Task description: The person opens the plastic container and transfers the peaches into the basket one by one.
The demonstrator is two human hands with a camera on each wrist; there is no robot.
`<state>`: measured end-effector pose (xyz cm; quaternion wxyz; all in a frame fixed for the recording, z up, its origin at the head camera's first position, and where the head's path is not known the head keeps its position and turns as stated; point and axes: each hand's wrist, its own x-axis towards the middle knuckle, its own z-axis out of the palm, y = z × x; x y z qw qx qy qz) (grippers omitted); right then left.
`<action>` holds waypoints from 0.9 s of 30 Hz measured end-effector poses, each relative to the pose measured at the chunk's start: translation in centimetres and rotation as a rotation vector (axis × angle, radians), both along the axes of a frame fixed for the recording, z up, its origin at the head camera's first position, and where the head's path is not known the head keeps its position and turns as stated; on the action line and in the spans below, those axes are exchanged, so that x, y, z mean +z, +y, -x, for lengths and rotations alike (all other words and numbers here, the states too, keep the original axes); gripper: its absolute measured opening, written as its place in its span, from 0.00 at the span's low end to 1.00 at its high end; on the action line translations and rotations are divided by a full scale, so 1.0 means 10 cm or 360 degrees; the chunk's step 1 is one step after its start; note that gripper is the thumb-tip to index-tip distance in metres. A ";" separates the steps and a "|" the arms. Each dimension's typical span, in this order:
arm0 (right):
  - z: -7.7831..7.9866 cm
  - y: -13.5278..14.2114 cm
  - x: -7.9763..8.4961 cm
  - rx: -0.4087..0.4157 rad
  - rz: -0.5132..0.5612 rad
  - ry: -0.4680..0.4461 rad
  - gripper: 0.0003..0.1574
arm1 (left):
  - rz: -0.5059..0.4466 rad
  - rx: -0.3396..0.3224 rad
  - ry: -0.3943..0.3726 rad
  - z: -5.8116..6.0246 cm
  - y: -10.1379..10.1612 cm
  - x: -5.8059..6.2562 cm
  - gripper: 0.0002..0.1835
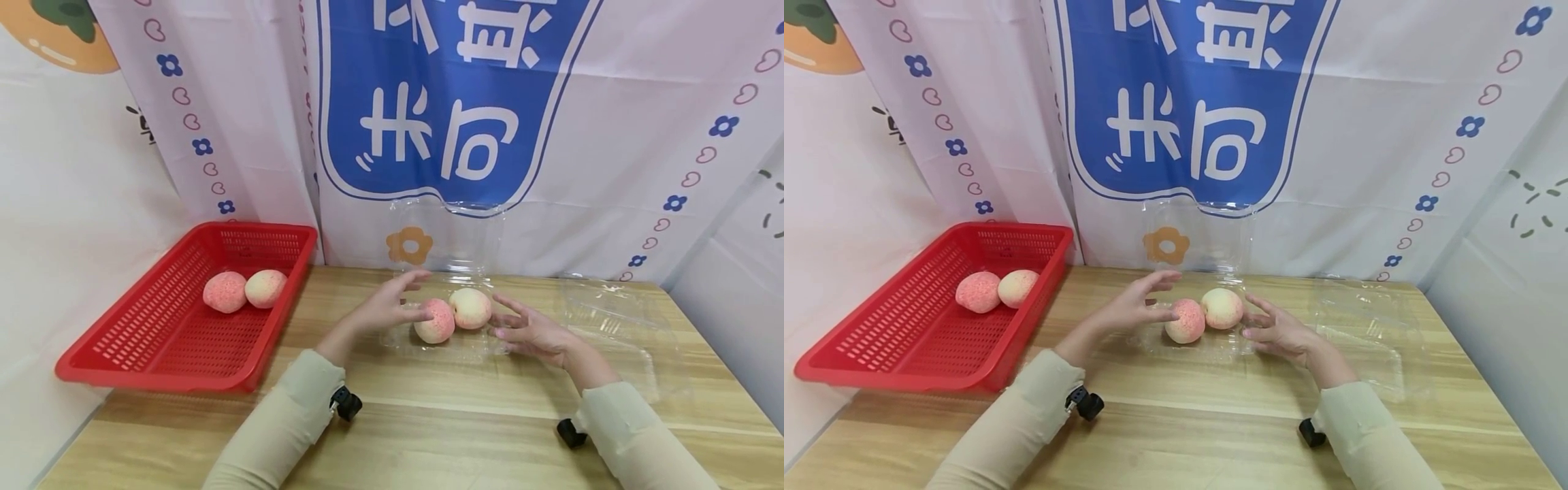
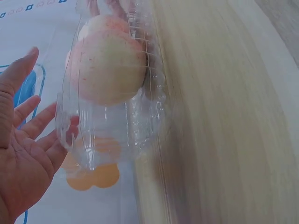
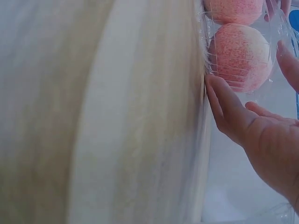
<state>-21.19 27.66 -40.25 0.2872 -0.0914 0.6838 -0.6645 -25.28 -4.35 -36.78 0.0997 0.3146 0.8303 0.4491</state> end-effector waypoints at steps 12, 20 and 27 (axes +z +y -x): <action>0.01 0.01 -0.02 0.0003 0.0004 -0.0012 0.63 | 0.0180 -0.0068 -0.0057 0.04 0.13 -0.06 0.41; 0.01 0.02 -0.01 -0.0009 -0.0004 -0.0014 0.62 | 0.0205 -0.0089 -0.0119 0.08 0.17 -0.12 0.42; -0.01 0.01 0.01 -0.0018 -0.0005 -0.0017 0.61 | 0.0235 -0.0094 -0.0197 0.10 0.19 -0.14 0.45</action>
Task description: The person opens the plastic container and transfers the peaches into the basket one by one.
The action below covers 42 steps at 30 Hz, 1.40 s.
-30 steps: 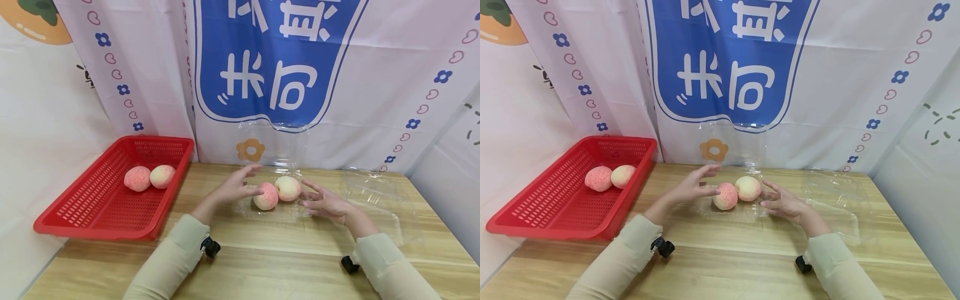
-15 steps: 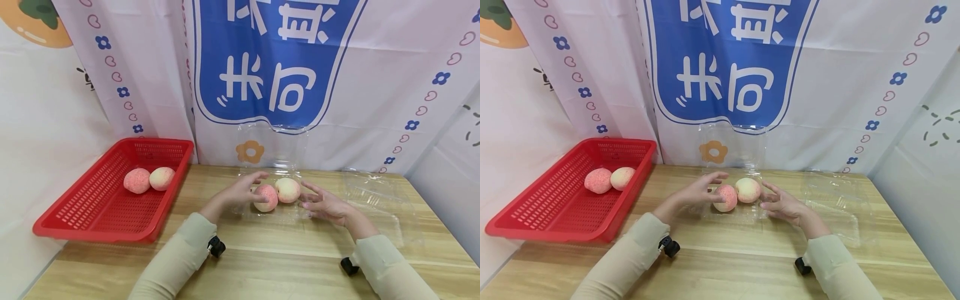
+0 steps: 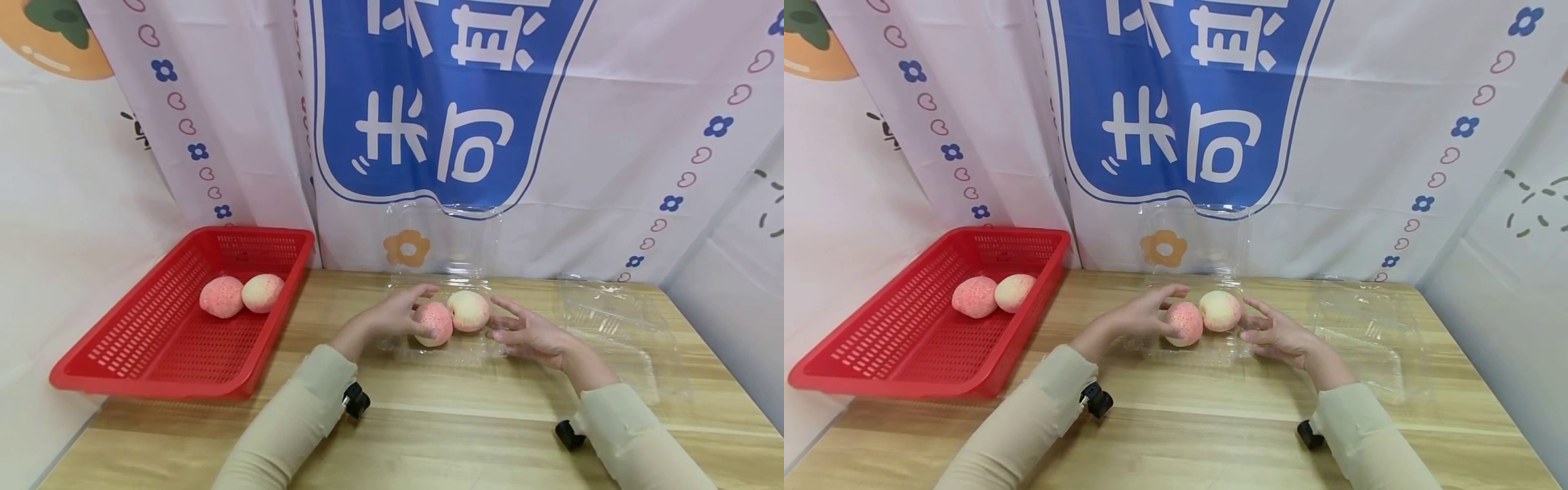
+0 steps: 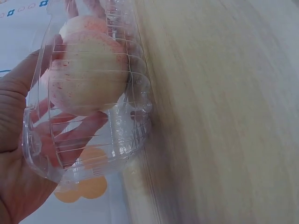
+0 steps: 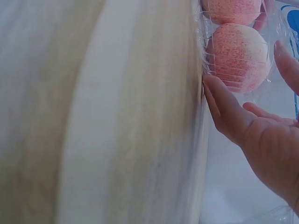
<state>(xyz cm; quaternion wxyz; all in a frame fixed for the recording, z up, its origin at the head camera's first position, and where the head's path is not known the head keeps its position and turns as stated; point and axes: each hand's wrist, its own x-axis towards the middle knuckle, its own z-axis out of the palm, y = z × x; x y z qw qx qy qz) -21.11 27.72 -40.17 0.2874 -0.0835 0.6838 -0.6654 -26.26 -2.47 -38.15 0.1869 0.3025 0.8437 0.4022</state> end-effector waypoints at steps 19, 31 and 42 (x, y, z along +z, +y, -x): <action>0.00 0.01 -0.02 0.0002 -0.0016 0.0004 0.60 | 0.0182 -0.0113 0.0167 -0.02 0.04 -0.01 0.42; 0.00 0.01 -0.03 0.0008 -0.0021 0.0006 0.60 | 0.0144 -0.0154 0.0154 -0.01 0.04 -0.02 0.37; -0.01 0.00 -0.02 -0.0012 -0.0023 -0.0001 0.59 | 0.0151 -0.0113 0.0078 -0.03 0.01 0.09 0.38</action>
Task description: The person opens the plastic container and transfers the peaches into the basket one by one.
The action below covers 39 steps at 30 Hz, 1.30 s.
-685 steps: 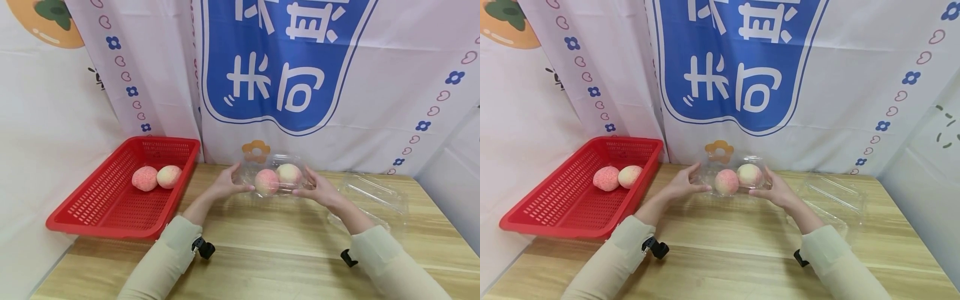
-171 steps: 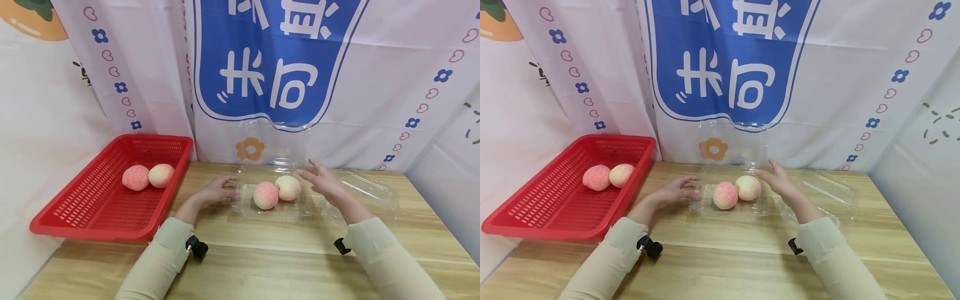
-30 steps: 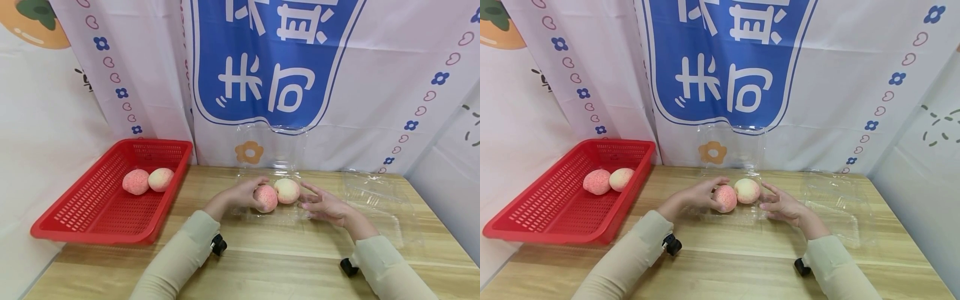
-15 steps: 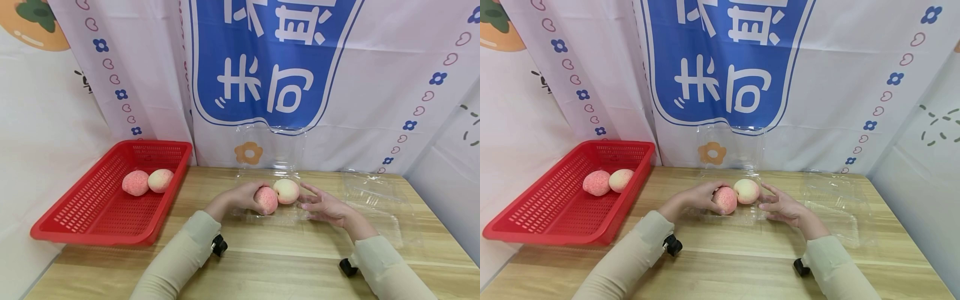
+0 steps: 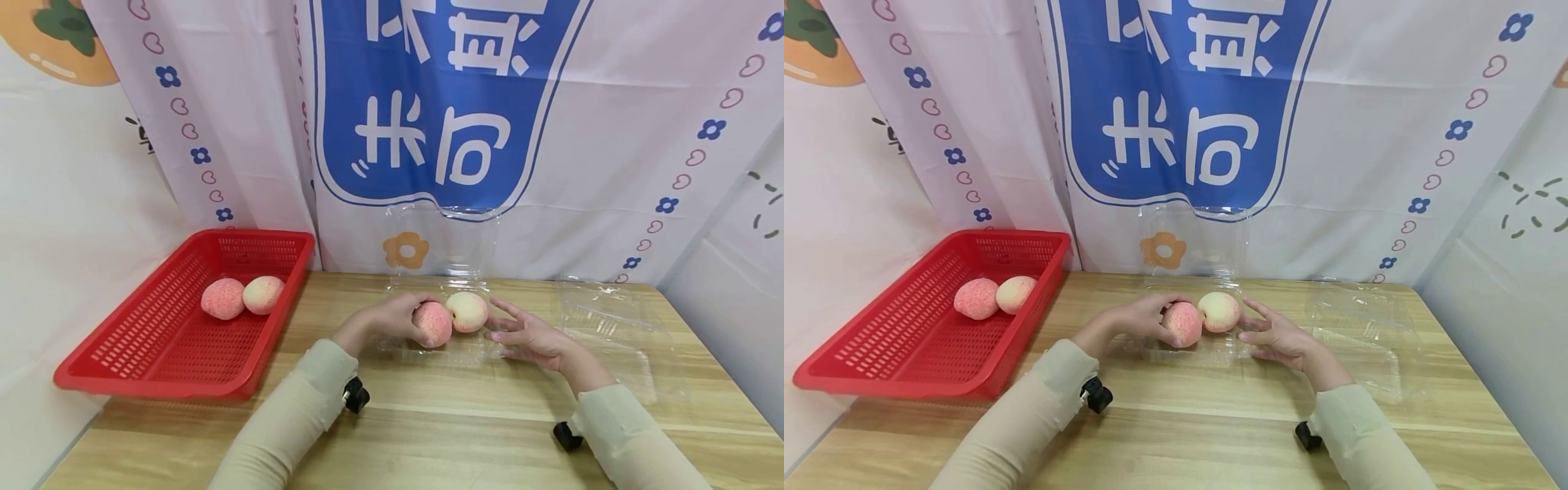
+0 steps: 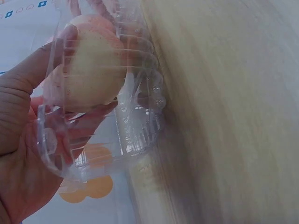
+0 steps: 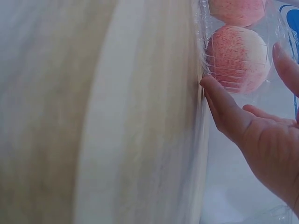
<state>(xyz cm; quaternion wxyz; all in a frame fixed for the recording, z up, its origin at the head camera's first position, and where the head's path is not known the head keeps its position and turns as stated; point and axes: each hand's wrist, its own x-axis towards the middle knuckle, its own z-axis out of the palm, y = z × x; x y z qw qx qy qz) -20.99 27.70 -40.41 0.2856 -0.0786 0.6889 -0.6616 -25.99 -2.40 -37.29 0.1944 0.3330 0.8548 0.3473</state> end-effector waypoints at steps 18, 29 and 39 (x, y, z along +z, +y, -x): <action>0.00 0.01 0.00 0.0015 -0.0005 0.0013 0.57 | -0.0017 -0.0112 0.0074 0.11 -0.07 0.23 0.41; -0.01 -0.01 -0.01 0.0022 0.0005 0.0009 0.56 | -0.0058 -0.0106 0.0032 0.12 -0.17 0.47 0.41; -0.02 -0.01 0.00 0.0009 0.0003 0.0015 0.57 | -0.0072 -0.0096 0.0084 0.11 -0.27 0.73 0.41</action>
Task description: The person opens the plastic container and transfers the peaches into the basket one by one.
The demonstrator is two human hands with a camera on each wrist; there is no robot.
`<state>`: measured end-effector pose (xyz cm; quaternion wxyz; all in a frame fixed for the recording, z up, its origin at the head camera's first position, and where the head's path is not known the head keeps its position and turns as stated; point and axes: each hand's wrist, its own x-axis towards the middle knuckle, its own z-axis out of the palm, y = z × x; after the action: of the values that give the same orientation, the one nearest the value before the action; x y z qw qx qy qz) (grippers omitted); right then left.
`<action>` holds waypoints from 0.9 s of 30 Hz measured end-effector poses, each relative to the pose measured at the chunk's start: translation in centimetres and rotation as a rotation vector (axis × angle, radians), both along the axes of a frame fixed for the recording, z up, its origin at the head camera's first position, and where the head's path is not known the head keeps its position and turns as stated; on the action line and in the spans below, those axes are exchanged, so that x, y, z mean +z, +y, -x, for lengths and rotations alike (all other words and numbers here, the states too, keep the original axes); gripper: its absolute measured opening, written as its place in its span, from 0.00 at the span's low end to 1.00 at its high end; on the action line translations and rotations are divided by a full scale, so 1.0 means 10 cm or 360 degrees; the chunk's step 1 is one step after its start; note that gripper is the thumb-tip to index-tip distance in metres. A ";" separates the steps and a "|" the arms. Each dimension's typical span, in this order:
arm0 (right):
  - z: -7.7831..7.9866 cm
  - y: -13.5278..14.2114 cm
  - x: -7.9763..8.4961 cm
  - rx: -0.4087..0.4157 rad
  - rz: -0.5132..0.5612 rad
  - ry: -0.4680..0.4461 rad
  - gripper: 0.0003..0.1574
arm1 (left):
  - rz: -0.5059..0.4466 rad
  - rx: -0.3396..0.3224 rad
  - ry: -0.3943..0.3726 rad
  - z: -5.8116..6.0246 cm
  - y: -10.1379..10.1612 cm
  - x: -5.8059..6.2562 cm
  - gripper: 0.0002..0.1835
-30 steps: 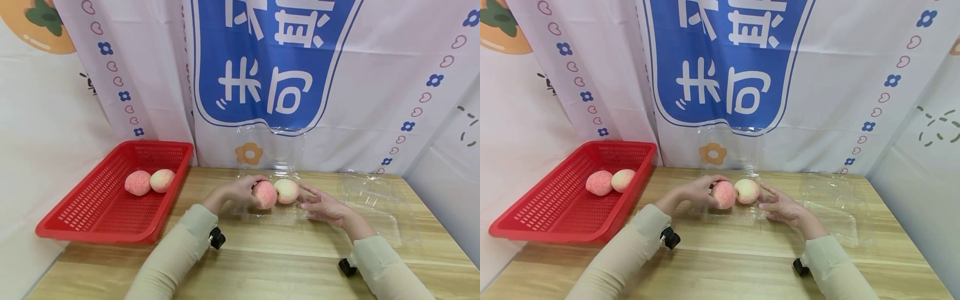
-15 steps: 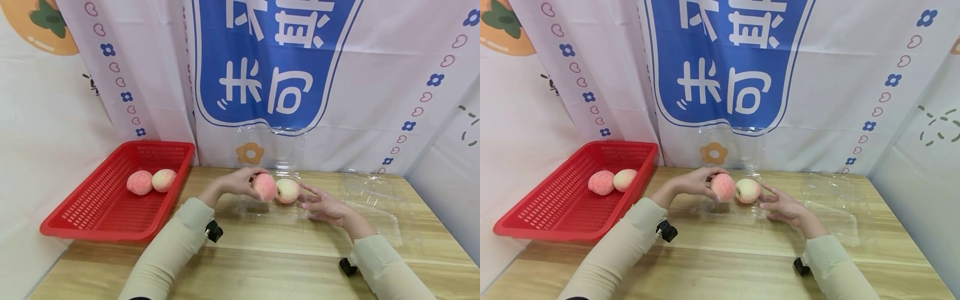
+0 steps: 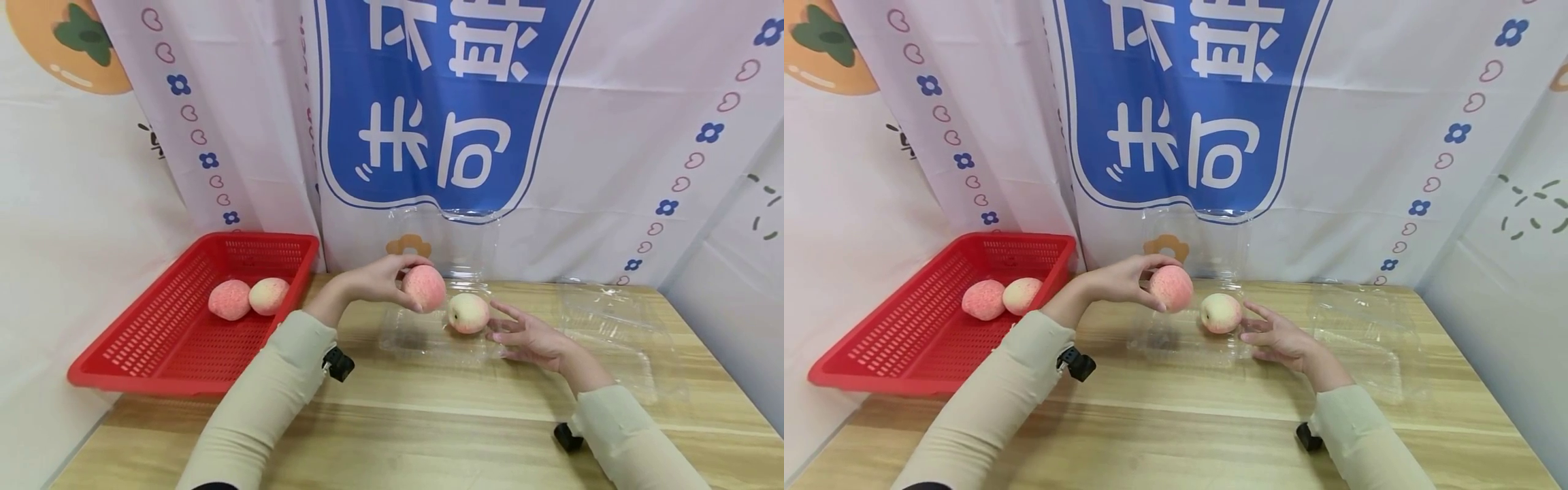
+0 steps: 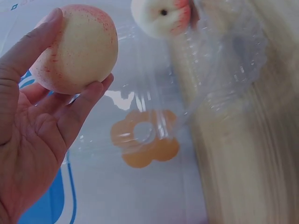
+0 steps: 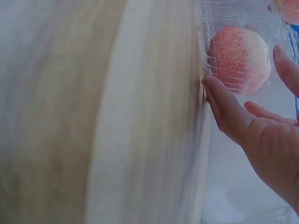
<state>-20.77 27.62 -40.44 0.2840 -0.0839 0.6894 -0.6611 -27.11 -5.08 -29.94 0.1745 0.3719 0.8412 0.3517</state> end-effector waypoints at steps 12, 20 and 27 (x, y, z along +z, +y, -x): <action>-0.01 -0.02 0.01 0.0014 -0.0007 0.0005 0.57 | -0.0009 0.0024 0.0014 -0.15 -0.35 0.39 0.41; -0.01 0.00 0.01 0.0018 -0.0020 0.0012 0.57 | -0.0054 0.0082 0.0027 -0.20 -0.58 0.56 0.42; 0.00 0.00 0.02 0.0027 -0.0007 0.0006 0.57 | -0.0010 0.0198 -0.0015 -0.23 -0.83 0.68 0.43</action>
<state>-20.75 27.61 -40.21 0.2884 -0.0903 0.6907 -0.6569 -24.85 -13.43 -23.14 0.1552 0.3177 0.8608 0.3661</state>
